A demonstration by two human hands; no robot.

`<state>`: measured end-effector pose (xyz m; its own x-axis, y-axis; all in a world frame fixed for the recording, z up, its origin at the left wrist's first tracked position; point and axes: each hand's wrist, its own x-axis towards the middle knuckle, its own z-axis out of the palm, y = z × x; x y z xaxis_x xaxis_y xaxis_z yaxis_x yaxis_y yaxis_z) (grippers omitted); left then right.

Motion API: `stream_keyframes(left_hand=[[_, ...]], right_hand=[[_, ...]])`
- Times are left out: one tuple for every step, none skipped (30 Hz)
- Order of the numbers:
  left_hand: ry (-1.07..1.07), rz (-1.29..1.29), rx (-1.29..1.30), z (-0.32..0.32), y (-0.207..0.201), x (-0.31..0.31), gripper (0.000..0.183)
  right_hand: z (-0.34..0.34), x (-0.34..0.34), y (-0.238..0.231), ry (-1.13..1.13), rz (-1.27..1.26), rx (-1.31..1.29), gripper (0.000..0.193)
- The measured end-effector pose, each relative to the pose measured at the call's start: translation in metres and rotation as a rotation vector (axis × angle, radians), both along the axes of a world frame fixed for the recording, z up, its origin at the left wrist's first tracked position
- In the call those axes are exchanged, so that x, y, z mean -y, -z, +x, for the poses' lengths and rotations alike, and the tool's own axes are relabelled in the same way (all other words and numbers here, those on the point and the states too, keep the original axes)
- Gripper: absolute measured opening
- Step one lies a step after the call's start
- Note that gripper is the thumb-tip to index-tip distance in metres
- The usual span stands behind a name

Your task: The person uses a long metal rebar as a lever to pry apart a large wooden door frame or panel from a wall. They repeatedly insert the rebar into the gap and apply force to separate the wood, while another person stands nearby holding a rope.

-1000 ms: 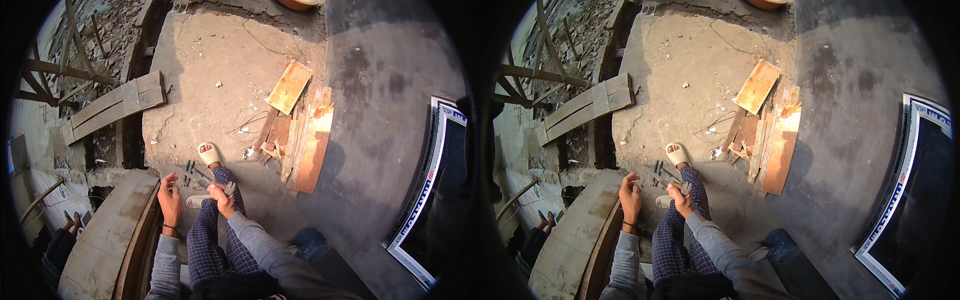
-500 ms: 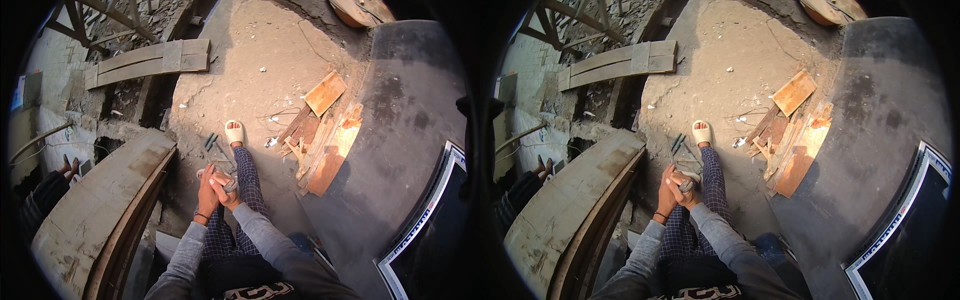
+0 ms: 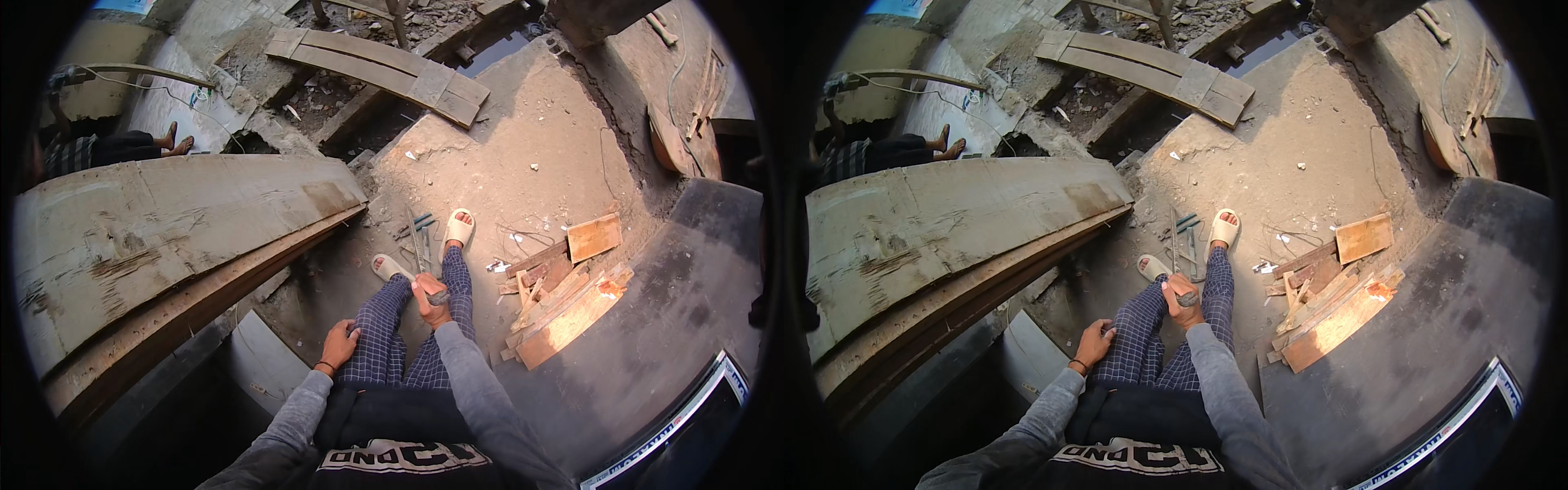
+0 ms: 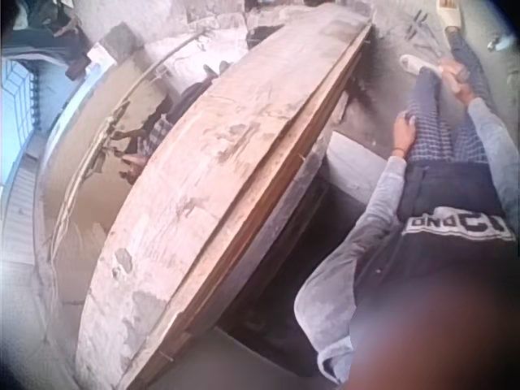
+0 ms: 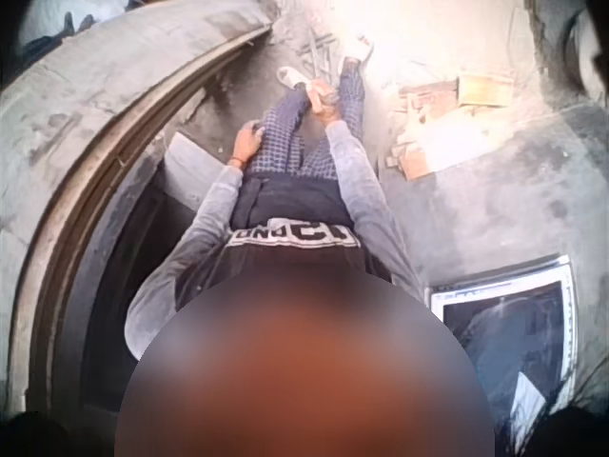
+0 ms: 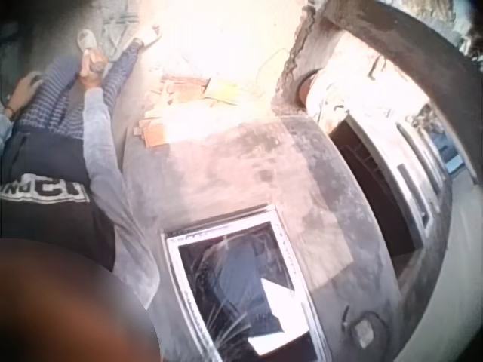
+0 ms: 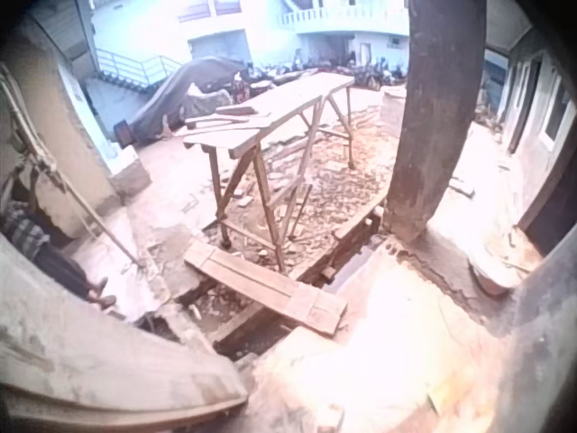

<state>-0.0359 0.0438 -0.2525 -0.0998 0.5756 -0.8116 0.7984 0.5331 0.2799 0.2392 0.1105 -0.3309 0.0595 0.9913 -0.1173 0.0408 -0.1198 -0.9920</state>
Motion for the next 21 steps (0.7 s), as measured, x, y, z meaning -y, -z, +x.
stream_keyframes(left_hand=[[-0.038, 0.028, 0.02, -0.009, -0.008, 0.004, 0.04], [-0.079, 0.039, 0.029, -0.016, -0.016, 0.007, 0.04], [-0.129, 0.03, 0.024, -0.024, -0.024, 0.01, 0.041], [-0.132, 0.077, 0.052, -0.031, -0.033, 0.012, 0.042], [-0.145, 0.104, 0.066, -0.036, -0.04, 0.015, 0.042], [-0.168, 0.1, 0.072, -0.042, -0.048, 0.018, 0.043], [-0.202, 0.117, 0.12, -0.05, -0.056, 0.021, 0.042], [-0.187, 0.188, 0.141, -0.06, -0.064, 0.023, 0.042], [-0.183, 0.23, 0.156, -0.07, -0.071, 0.026, 0.042], [-0.183, 0.256, 0.159, -0.08, -0.08, 0.032, 0.042], [-0.211, 0.291, 0.162, -0.089, -0.087, 0.038, 0.041], [-0.236, 0.316, 0.153, -0.1, -0.094, 0.041, 0.041], [-0.255, 0.342, 0.14, -0.111, -0.101, 0.043, 0.04], [-0.271, 0.395, 0.146, -0.121, -0.108, 0.045, 0.04], [-0.284, 0.45, 0.15, -0.128, -0.114, 0.047, 0.039], [-0.304, 0.467, 0.148, -0.133, -0.121, 0.046, 0.038], [-0.249, 0.484, 0.15, -0.137, -0.127, 0.044, 0.041], [-0.192, 0.551, 0.205, -0.137, -0.134, 0.041, 0.044], [-0.139, 0.581, 0.244, -0.136, -0.141, 0.035, 0.047], [-0.09, 0.563, 0.262, -0.133, -0.149, 0.029, 0.051], [-0.064, 0.582, 0.333, -0.126, -0.156, 0.022, 0.062]], right_hand=[[-0.005, 0.001, -0.003, -0.069, -0.009, 0.04, 0.025], [-0.011, 0.002, -0.005, -0.12, -0.016, 0.051, 0.025], [-0.017, 0.002, -0.008, -0.196, -0.058, 0.099, 0.027], [-0.023, 0.002, -0.009, -0.253, -0.038, 0.126, 0.028], [-0.03, 0.001, -0.01, -0.282, -0.021, 0.127, 0.029], [-0.038, -0.002, -0.012, -0.326, -0.028, 0.12, 0.03], [-0.047, -0.005, -0.013, -0.39, -0.148, 0.207, 0.036], [-0.056, -0.01, -0.016, -0.351, -0.12, 0.163, 0.037], [-0.066, -0.015, -0.022, -0.336, -0.17, 0.155, 0.039], [-0.077, -0.022, -0.03, -0.34, -0.3, 0.193, 0.04], [-0.089, -0.03, -0.041, -0.231, -0.349, 0.152, 0.042], [-0.101, -0.037, -0.057, -0.191, -0.298, 0.074, 0.043], [-0.113, -0.043, -0.079, -0.147, -0.313, 0.034, 0.043], [-0.125, -0.047, -0.105, -0.093, -0.334, -0.006, 0.044], [-0.135, -0.047, -0.136, -0.062, -0.328, -0.146, 0.046], [-0.145, -0.043, -0.17, -0.091, -0.283, -0.097, 0.046], [-0.152, -0.037, -0.207, -0.122, -0.249, -0.068, 0.046], [-0.159, -0.028, -0.245, -0.157, -0.213, -0.059, 0.047], [-0.163, -0.018, -0.283, -0.193, -0.167, -0.023, 0.047], [-0.166, -0.007, -0.319, -0.243, -0.13, -0.011, 0.047], [-0.167, 0.003, -0.353, -0.255, -0.127, 0.024, 0.047]])
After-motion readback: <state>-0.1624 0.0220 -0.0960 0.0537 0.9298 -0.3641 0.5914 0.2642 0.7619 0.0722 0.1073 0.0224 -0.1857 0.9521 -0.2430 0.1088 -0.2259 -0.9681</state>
